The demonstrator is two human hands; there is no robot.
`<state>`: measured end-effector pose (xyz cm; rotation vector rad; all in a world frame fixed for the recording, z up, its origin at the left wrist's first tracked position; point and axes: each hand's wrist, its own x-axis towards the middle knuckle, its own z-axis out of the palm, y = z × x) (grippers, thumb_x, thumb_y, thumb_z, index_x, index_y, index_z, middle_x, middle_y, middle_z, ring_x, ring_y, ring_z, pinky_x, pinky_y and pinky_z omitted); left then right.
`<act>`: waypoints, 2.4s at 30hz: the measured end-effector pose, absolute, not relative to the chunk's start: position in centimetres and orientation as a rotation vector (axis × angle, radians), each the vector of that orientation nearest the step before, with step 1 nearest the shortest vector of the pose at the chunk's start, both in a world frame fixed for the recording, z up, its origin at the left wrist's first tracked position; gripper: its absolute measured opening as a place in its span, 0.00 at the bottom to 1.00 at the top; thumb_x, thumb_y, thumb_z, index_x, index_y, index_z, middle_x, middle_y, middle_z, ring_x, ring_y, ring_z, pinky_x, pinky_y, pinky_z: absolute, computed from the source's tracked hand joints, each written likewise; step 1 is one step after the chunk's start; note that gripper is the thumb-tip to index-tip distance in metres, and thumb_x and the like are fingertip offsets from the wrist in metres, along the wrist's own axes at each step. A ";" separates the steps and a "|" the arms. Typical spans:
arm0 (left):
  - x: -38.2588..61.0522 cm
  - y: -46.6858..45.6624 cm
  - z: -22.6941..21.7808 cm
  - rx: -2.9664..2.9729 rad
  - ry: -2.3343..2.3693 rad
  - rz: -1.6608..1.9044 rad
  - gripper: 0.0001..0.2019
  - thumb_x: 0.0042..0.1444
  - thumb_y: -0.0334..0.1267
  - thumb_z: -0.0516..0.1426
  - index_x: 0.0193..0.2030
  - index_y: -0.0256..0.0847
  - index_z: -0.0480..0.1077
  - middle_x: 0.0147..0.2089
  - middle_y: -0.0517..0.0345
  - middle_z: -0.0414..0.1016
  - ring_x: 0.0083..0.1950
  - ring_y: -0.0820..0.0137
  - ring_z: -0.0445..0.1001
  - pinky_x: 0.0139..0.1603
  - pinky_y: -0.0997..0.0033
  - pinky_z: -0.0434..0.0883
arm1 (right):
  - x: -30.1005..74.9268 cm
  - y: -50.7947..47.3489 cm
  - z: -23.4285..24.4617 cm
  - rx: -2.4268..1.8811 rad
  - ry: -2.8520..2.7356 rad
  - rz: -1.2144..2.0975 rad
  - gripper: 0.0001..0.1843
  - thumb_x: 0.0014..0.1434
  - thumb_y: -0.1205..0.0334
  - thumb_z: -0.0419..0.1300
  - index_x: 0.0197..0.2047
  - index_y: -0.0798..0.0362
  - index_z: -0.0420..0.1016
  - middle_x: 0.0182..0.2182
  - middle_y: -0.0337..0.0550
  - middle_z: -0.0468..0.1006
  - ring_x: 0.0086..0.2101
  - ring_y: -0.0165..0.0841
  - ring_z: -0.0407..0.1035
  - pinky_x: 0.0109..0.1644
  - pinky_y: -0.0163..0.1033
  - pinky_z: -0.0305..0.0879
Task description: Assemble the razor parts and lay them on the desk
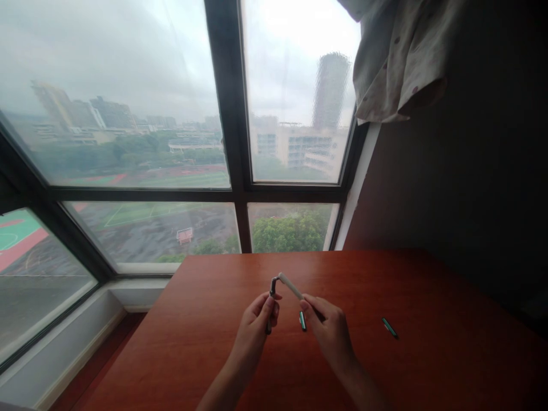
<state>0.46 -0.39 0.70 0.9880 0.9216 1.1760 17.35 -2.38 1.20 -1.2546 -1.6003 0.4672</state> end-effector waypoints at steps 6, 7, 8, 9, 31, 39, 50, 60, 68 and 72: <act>0.5 -0.2 0.6 0.989 0.917 1.171 0.18 0.50 0.52 0.60 0.36 0.37 0.72 0.24 0.63 0.63 0.23 0.77 0.57 0.23 0.77 0.52 | 17.4 -2.3 1.1 -1.276 -1.613 0.432 0.20 0.64 0.52 0.51 0.38 0.55 0.80 0.23 0.41 0.76 0.25 0.32 0.69 0.28 0.31 0.62; 0.5 -0.2 0.6 0.991 0.917 1.170 0.18 0.50 0.52 0.60 0.36 0.37 0.72 0.24 0.63 0.63 0.23 0.77 0.57 0.23 0.77 0.52 | 17.4 -2.3 1.1 -1.277 -1.611 0.424 0.20 0.64 0.52 0.51 0.38 0.55 0.80 0.24 0.42 0.76 0.25 0.32 0.70 0.29 0.32 0.63; 0.5 -0.2 0.7 0.994 0.917 1.171 0.18 0.50 0.52 0.60 0.36 0.37 0.72 0.24 0.63 0.63 0.23 0.77 0.57 0.23 0.77 0.52 | 17.4 -2.3 1.2 -1.274 -1.613 0.424 0.20 0.64 0.51 0.50 0.38 0.55 0.80 0.24 0.42 0.76 0.25 0.32 0.70 0.29 0.32 0.63; 0.5 -0.2 0.7 0.998 0.918 1.171 0.18 0.50 0.52 0.60 0.37 0.37 0.72 0.24 0.63 0.63 0.23 0.77 0.57 0.23 0.76 0.52 | 17.4 -2.4 1.2 -1.270 -1.618 0.428 0.21 0.64 0.52 0.50 0.38 0.55 0.80 0.23 0.42 0.76 0.25 0.32 0.70 0.28 0.31 0.63; 0.5 -0.3 0.8 0.975 0.925 1.170 0.19 0.49 0.53 0.61 0.37 0.38 0.72 0.24 0.63 0.63 0.23 0.77 0.57 0.22 0.76 0.51 | 17.4 -2.2 1.0 -1.275 -1.604 0.453 0.21 0.64 0.51 0.51 0.39 0.55 0.80 0.26 0.43 0.78 0.26 0.32 0.71 0.30 0.32 0.64; 0.4 -0.1 0.7 0.960 0.940 1.174 0.20 0.47 0.54 0.62 0.36 0.37 0.72 0.24 0.62 0.64 0.22 0.77 0.57 0.22 0.77 0.51 | 17.5 -2.2 1.0 -1.284 -1.607 0.438 0.22 0.64 0.50 0.50 0.38 0.55 0.80 0.23 0.42 0.77 0.24 0.32 0.70 0.28 0.31 0.63; 0.3 -0.1 0.7 0.958 0.934 1.174 0.20 0.48 0.54 0.61 0.37 0.37 0.72 0.24 0.63 0.64 0.22 0.78 0.57 0.22 0.77 0.51 | 17.5 -2.2 1.0 -1.297 -1.576 0.462 0.20 0.64 0.52 0.51 0.39 0.55 0.80 0.25 0.43 0.77 0.25 0.32 0.70 0.29 0.31 0.63; 0.2 -0.1 0.6 0.962 0.916 1.174 0.18 0.50 0.52 0.61 0.38 0.37 0.72 0.25 0.63 0.63 0.22 0.78 0.57 0.22 0.77 0.51 | 17.5 -2.2 0.7 -1.314 -1.592 0.476 0.19 0.64 0.53 0.52 0.39 0.56 0.80 0.26 0.43 0.77 0.26 0.32 0.70 0.31 0.32 0.62; 0.3 -0.2 0.8 0.961 0.939 1.185 0.20 0.48 0.53 0.61 0.37 0.37 0.72 0.24 0.63 0.63 0.22 0.78 0.58 0.22 0.77 0.51 | 17.6 -2.2 0.9 -1.313 -1.616 0.470 0.19 0.64 0.53 0.51 0.38 0.55 0.80 0.23 0.41 0.75 0.25 0.32 0.69 0.28 0.32 0.60; 0.4 -0.3 1.0 0.951 0.930 1.182 0.19 0.48 0.52 0.62 0.38 0.37 0.72 0.24 0.63 0.63 0.22 0.78 0.57 0.22 0.77 0.51 | 17.5 -2.2 1.0 -1.323 -1.598 0.451 0.18 0.64 0.54 0.52 0.38 0.55 0.80 0.24 0.42 0.76 0.25 0.32 0.70 0.30 0.32 0.61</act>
